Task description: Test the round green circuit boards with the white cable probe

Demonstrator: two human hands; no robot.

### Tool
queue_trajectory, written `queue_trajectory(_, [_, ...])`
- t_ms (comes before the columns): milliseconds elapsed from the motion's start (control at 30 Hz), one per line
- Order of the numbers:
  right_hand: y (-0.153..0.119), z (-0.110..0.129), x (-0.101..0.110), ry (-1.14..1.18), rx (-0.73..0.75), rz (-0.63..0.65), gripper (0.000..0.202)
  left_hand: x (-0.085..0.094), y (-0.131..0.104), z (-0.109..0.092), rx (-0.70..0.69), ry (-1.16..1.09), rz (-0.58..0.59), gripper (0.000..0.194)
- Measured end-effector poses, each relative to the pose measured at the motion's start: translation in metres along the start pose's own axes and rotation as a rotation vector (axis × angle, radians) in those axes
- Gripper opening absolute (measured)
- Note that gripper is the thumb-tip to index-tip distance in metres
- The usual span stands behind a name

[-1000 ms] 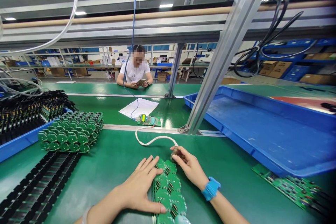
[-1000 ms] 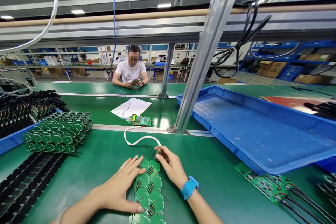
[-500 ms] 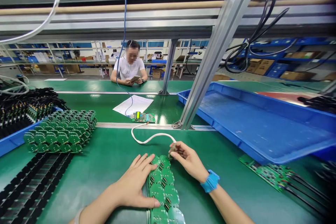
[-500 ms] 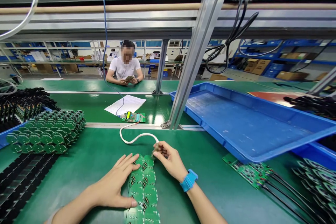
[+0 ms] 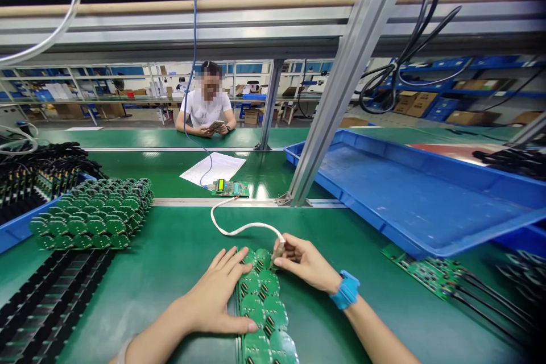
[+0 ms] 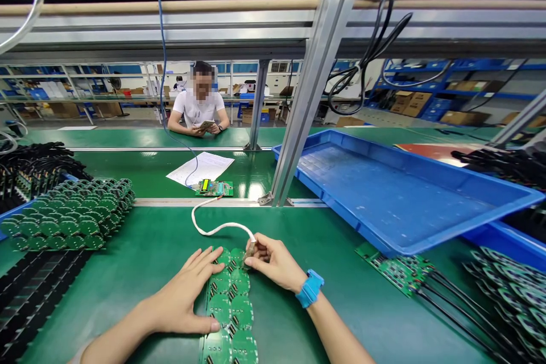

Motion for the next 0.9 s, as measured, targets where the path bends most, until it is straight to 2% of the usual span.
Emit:
queue_trajectory(200, [-0.001, 0.007, -0.002, -0.086, 0.002, -0.005, 0.036, 0.001, 0.000, -0.001, 0.017, 0.003, 0.016, 0.093])
queue_trajectory(467, [-0.002, 0.016, -0.003, -0.268, 0.043, 0.007, 0.022, 0.000, 0.000, -0.001, 0.022, 0.004, 0.018, 0.094])
queue_trajectory(900, [-0.002, 0.015, -0.003, -0.304, 0.056, 0.004, 0.020, 0.002, 0.000, -0.003, 0.019, 0.002, 0.021, 0.090])
Point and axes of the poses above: each hand's wrist, its own y-axis towards the middle knuckle, its own x-axis out of the back of the hand, z = x × y, the point moved 2 cm from there along y, towards the middle knuckle, and after that the axes turned 13 degrees about z, right-handed, at the moved point
